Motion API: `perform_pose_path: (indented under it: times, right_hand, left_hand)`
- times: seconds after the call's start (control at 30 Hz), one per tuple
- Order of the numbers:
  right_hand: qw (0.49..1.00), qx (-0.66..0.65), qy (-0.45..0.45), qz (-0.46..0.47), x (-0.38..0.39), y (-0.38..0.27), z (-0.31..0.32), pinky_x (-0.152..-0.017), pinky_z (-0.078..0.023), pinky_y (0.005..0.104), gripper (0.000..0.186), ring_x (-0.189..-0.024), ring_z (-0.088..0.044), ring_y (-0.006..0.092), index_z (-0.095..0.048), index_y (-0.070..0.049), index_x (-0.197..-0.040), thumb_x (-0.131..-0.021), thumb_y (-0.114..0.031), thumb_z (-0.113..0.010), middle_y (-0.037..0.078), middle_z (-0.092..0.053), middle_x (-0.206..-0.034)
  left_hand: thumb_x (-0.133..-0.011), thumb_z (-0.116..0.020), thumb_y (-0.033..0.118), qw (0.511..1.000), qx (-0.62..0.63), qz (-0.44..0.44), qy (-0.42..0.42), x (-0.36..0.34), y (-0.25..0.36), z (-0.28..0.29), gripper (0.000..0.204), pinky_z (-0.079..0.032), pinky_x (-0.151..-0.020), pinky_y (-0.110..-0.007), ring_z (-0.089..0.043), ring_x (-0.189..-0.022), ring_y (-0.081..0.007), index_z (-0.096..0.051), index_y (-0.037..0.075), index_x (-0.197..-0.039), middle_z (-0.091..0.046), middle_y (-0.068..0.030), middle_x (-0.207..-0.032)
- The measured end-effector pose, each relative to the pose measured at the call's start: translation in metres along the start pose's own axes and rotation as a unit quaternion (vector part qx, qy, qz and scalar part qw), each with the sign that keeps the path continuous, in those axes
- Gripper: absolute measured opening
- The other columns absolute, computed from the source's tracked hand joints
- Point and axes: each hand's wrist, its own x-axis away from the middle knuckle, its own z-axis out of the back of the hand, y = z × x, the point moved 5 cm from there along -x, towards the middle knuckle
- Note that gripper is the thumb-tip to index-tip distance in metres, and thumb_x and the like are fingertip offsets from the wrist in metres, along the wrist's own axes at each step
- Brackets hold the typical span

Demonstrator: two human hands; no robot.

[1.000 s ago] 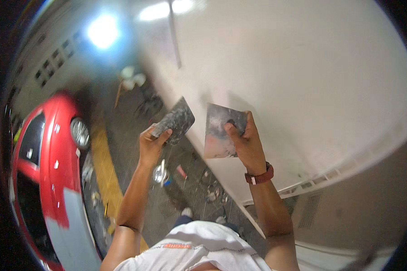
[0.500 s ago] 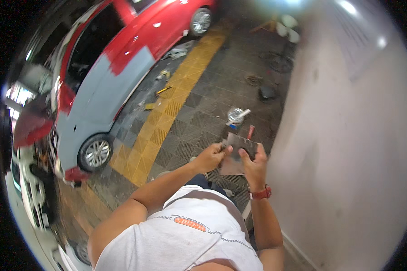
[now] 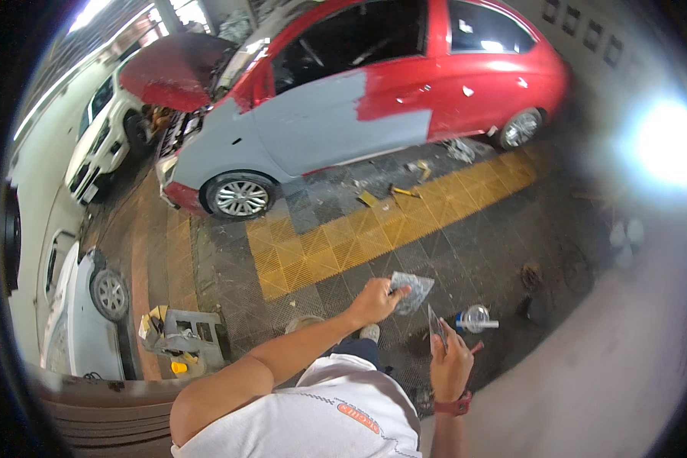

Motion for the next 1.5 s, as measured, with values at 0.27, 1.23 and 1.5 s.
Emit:
perform_pose_path:
  times: [0.27, 1.23, 1.5]
  right_hand:
    - [0.980, 0.112, -0.151, 0.058, -0.111, -0.008, -0.095, -0.095, -0.056, 0.0481, 0.052, -0.116, -0.068, 0.0425, -0.062, -0.006, -0.150, -0.099, 0.001, -0.066, 0.020, -0.068, -0.133]
    - [0.848, -0.243, -0.470, 0.035, -0.199, 0.046, -0.121, -0.073, -0.050, 0.0310, 0.028, -0.079, -0.061, 0.0100, -0.080, 0.001, -0.106, -0.100, -0.027, -0.079, 0.003, -0.072, -0.085]
    - [0.864, -0.410, -0.287, 0.058, -0.224, 0.013, -0.132, -0.096, -0.054, 0.0379, 0.057, -0.105, -0.067, 0.0220, -0.056, 0.000, -0.141, -0.092, -0.010, -0.084, 0.015, -0.073, -0.116]
  left_hand:
    - [-0.103, -0.071, 0.031, 0.994, -0.017, 0.047, -0.098, -0.006, -0.028, 0.047, 0.041, -0.055, -0.095, -0.051, -0.072, -0.110, -0.0461, -0.070, -0.006, -0.121, -0.074, -0.0313, -0.114]
    - [-0.106, -0.075, 0.026, 0.885, 0.265, 0.202, 0.326, 0.027, 0.011, 0.071, 0.038, -0.052, -0.102, -0.036, -0.068, -0.112, -0.0182, -0.070, -0.001, -0.132, -0.076, -0.0088, -0.123]
    - [-0.101, -0.079, 0.006, 0.807, 0.407, 0.115, 0.412, 0.037, -0.059, 0.075, 0.044, -0.052, -0.108, -0.036, -0.067, -0.122, -0.0181, -0.061, 0.006, -0.141, -0.073, -0.0054, -0.132]
